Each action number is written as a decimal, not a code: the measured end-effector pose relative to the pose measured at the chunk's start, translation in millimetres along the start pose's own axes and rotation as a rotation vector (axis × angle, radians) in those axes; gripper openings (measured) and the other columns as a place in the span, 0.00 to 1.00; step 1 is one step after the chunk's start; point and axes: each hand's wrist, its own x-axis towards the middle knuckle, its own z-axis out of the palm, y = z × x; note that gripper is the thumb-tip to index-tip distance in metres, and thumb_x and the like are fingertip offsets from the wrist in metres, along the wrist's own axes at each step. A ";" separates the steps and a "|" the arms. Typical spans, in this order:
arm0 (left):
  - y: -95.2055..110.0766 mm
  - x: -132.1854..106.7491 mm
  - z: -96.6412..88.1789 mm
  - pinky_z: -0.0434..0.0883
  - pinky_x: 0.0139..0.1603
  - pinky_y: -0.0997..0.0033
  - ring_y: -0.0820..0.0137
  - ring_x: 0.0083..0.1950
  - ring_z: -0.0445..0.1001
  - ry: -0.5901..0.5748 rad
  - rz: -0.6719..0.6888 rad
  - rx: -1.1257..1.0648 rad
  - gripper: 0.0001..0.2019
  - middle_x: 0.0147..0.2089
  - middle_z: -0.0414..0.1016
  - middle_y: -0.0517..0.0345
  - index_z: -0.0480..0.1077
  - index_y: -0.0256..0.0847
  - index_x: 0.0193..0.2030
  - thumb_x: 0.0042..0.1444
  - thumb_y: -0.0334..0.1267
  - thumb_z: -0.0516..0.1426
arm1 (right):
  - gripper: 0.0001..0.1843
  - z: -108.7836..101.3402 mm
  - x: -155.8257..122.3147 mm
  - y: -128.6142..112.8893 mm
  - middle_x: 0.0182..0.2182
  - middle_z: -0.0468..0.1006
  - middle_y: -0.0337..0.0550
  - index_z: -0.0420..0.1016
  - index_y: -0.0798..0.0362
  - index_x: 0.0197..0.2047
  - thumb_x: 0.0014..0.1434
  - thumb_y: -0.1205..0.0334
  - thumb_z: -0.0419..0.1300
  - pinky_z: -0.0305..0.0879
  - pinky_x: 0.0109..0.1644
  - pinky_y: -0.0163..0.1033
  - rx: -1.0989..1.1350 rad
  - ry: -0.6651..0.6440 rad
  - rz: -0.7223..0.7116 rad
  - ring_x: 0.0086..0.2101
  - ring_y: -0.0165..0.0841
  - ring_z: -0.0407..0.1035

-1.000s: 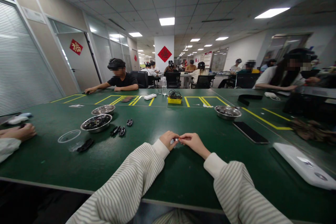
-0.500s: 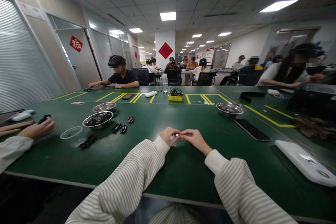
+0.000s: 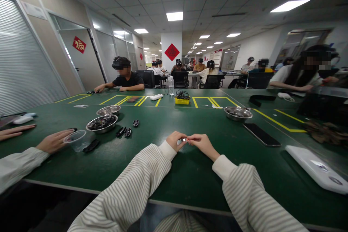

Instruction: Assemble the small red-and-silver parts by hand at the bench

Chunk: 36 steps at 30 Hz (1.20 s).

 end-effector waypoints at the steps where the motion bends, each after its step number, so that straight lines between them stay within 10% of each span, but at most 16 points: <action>1: 0.1 0.1 -0.1 0.65 0.35 0.74 0.74 0.31 0.66 0.003 0.002 0.001 0.08 0.29 0.70 0.57 0.67 0.38 0.33 0.50 0.39 0.51 | 0.14 0.0 0.0 0.1 0.22 0.75 0.46 0.75 0.59 0.29 0.41 0.56 0.61 0.65 0.28 0.36 -0.003 -0.006 -0.002 0.23 0.31 0.68; 28: -12.7 -3.3 7.8 0.66 0.35 0.74 0.74 0.32 0.66 -0.025 0.063 0.117 0.10 0.29 0.70 0.56 0.70 0.41 0.37 0.51 0.38 0.50 | 0.14 0.2 0.0 -1.8 0.22 0.74 0.44 0.74 0.58 0.28 0.46 0.55 0.55 0.62 0.26 0.32 -0.129 -0.041 0.027 0.22 0.29 0.67; 36: -51.1 4.0 -16.7 0.64 0.36 0.71 0.70 0.34 0.66 -0.109 -0.243 0.412 0.09 0.31 0.70 0.53 0.72 0.42 0.35 0.49 0.35 0.51 | 0.18 0.9 -0.7 0.1 0.25 0.75 0.44 0.71 0.60 0.39 0.47 0.59 0.53 0.62 0.24 0.31 -0.073 -0.113 0.086 0.21 0.26 0.66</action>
